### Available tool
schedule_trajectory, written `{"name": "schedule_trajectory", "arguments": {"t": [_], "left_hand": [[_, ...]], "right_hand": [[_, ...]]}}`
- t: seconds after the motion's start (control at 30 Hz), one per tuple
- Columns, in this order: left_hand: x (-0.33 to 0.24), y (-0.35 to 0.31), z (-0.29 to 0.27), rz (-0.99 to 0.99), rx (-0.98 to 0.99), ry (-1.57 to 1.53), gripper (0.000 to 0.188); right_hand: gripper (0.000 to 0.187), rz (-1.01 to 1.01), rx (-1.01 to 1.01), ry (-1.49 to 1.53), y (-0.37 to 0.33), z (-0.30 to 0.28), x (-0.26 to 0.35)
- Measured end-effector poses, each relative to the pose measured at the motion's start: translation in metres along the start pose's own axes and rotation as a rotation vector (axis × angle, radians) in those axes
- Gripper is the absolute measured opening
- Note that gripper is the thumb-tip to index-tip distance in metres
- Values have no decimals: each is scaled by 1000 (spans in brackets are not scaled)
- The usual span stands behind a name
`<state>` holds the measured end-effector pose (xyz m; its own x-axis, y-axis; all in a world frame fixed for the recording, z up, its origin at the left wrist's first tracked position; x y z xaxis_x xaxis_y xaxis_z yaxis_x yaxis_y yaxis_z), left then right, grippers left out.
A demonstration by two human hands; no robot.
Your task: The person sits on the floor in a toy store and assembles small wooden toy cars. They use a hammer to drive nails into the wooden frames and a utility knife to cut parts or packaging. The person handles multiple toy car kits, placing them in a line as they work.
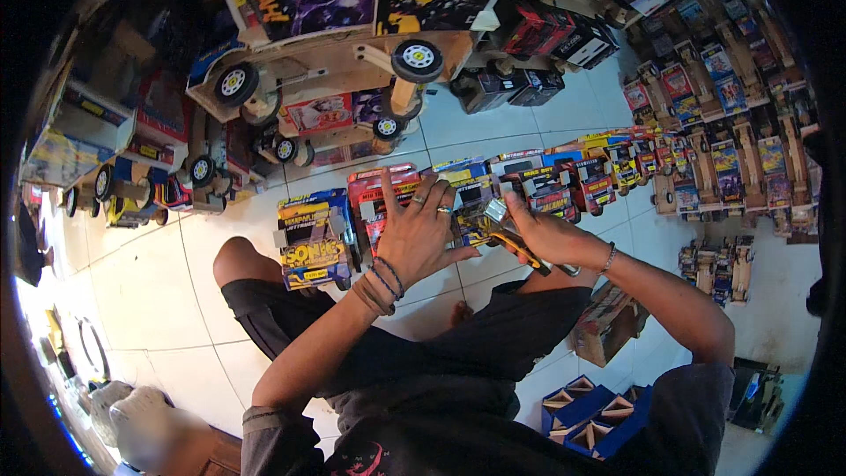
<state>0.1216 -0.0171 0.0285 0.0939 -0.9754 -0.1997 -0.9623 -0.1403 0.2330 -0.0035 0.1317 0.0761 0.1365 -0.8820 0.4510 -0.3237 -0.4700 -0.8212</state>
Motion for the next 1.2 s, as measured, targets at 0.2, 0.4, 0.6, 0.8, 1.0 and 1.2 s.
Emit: {"name": "schedule_trajectory", "arguments": {"t": [0.2,0.4,0.6,0.8,1.0,1.2], "left_hand": [[2,-1,0,0,2,-6,101],[4,0,1,-20,-19,-22,97],[6,0,1,-15,22,-51,95],[6,-1,-2,-12,7,-44,92],[6,0,-1,-17,-12,-33,90],[6,0,2,-14,-5,-11,90]], "right_hand": [[88,50,2,-16,-1,-4,7],[88,56,-19,-71,-6,-9,21],[88,17,-24,-82,-2,-12,33],[89,-36,-27,-127,4,-11,31],[87,-46,-68,-169,6,-11,29],[83,52,-27,-136,5,-12,30]]}}
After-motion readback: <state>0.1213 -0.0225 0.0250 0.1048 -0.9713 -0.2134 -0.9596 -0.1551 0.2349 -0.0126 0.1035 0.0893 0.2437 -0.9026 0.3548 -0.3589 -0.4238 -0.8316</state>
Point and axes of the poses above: each hand's wrist, its own y-axis towards the middle knuckle, its own z-axis out of the palm, x = y × z, the point moved 5 cm from there along y, towards the middle knuckle, and after that the axes turned 10 degrees about y, right-handed, at the moved point
